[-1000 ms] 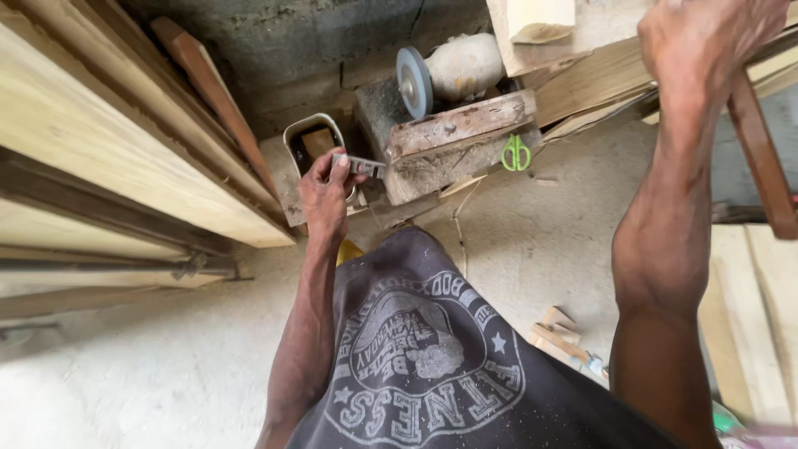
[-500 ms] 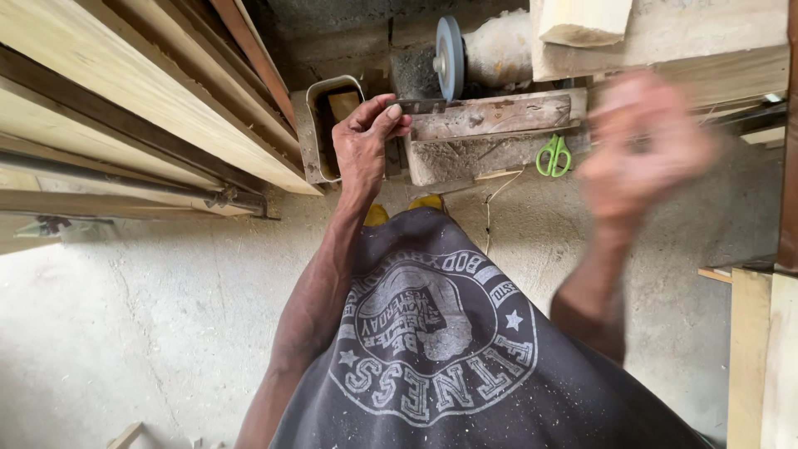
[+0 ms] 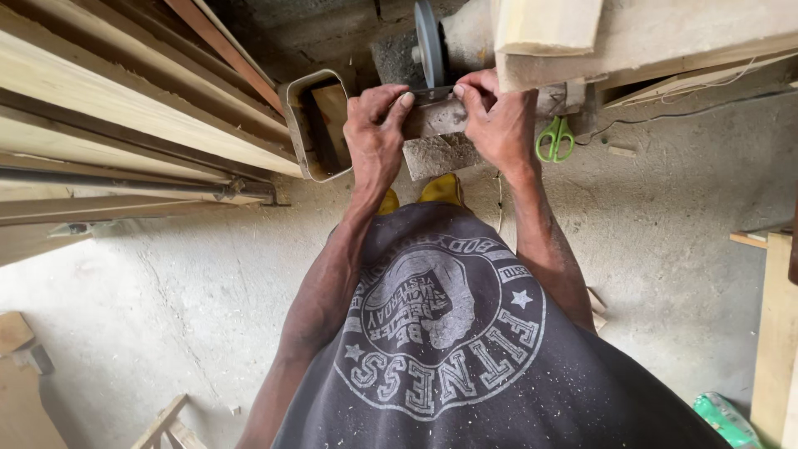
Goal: The person holds a small metal tool against a rotating grinding wheel to sharpen its edge. They repeatedly press the tool against the wheel, pause to inspect the edge, and occasionally dip the tool into a nearby container of liquid before resuming grinding.
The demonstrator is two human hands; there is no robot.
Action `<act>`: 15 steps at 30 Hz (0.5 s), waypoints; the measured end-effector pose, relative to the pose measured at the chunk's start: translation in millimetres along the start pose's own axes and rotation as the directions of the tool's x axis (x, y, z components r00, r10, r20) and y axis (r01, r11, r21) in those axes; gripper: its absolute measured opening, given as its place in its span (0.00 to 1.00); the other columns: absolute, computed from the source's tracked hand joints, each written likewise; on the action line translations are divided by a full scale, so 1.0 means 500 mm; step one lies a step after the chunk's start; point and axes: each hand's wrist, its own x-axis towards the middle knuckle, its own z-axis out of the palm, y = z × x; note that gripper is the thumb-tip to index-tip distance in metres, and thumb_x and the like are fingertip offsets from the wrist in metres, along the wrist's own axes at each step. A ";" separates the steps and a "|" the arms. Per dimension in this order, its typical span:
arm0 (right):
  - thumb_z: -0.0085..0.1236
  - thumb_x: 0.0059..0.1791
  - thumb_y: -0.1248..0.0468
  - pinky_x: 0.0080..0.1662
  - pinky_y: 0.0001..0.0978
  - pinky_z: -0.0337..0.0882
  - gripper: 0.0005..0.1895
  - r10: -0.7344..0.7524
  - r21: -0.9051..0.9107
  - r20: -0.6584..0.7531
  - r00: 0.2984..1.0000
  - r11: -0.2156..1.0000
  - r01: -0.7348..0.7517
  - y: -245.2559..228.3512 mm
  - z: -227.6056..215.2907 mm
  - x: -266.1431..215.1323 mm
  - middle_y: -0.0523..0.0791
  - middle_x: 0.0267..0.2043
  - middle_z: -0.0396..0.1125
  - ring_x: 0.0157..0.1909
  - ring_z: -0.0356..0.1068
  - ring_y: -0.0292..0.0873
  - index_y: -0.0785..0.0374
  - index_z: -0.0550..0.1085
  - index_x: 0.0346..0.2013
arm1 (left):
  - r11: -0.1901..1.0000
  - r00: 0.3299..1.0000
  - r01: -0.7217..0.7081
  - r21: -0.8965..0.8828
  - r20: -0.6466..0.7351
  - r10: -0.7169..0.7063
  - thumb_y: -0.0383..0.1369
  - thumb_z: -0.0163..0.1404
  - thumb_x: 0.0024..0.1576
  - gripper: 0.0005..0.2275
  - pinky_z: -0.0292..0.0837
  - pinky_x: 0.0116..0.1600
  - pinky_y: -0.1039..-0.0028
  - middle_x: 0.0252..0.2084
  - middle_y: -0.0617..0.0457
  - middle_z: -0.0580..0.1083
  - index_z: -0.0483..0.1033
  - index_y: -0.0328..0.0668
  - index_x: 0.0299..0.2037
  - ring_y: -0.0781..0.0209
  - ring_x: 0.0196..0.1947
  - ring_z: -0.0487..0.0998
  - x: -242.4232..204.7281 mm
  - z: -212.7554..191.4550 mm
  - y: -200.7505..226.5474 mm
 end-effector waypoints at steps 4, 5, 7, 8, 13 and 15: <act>0.66 0.52 0.67 0.30 0.28 0.73 0.04 0.008 -0.123 0.037 0.999 0.992 -0.004 0.017 -0.003 0.015 0.47 0.32 0.74 0.28 0.71 0.37 0.66 0.82 0.39 | 0.970 0.997 -0.075 0.232 0.036 0.069 0.34 0.59 0.60 0.08 0.71 0.52 0.66 0.42 0.49 0.78 0.85 0.38 0.42 0.56 0.45 0.71 0.007 -0.006 0.014; 0.67 0.52 0.66 0.30 0.28 0.73 0.05 -0.004 -0.148 0.050 0.999 0.989 0.012 0.021 -0.005 0.019 0.48 0.32 0.73 0.28 0.71 0.37 0.66 0.82 0.38 | 0.970 0.998 -0.052 0.239 0.037 0.044 0.34 0.60 0.59 0.08 0.72 0.50 0.66 0.42 0.48 0.78 0.86 0.38 0.41 0.56 0.44 0.72 0.012 -0.008 0.015; 0.67 0.53 0.66 0.30 0.29 0.74 0.05 0.007 -0.156 0.072 0.997 0.988 0.004 0.027 -0.006 0.022 0.49 0.33 0.72 0.28 0.70 0.37 0.66 0.82 0.38 | 0.967 0.999 -0.003 0.254 0.040 -0.007 0.36 0.60 0.58 0.09 0.73 0.46 0.67 0.41 0.47 0.77 0.86 0.38 0.40 0.56 0.43 0.74 0.022 -0.010 0.011; 0.67 0.53 0.66 0.31 0.29 0.74 0.05 0.025 -0.137 0.083 0.996 0.990 -0.014 0.029 -0.006 0.026 0.49 0.33 0.72 0.28 0.70 0.37 0.66 0.82 0.38 | 0.969 0.997 0.052 0.241 0.047 -0.065 0.37 0.61 0.57 0.10 0.74 0.43 0.66 0.41 0.47 0.77 0.86 0.39 0.39 0.56 0.41 0.75 0.029 -0.011 0.007; 0.66 0.53 0.66 0.30 0.28 0.75 0.06 0.019 -0.103 0.085 0.996 0.995 -0.011 0.028 -0.005 0.039 0.49 0.33 0.73 0.28 0.71 0.36 0.68 0.81 0.39 | 0.984 0.991 0.127 0.128 0.023 -0.131 0.39 0.64 0.51 0.12 0.80 0.38 0.67 0.41 0.47 0.77 0.85 0.39 0.37 0.57 0.35 0.81 0.050 -0.011 -0.017; 0.67 0.52 0.67 0.29 0.29 0.73 0.06 0.028 -0.119 0.085 0.996 0.993 -0.018 0.026 -0.004 0.030 0.50 0.33 0.73 0.28 0.71 0.38 0.69 0.82 0.38 | 0.976 0.995 0.094 0.198 0.022 -0.100 0.39 0.65 0.51 0.12 0.79 0.39 0.65 0.39 0.46 0.78 0.87 0.40 0.37 0.56 0.36 0.81 0.045 -0.014 -0.027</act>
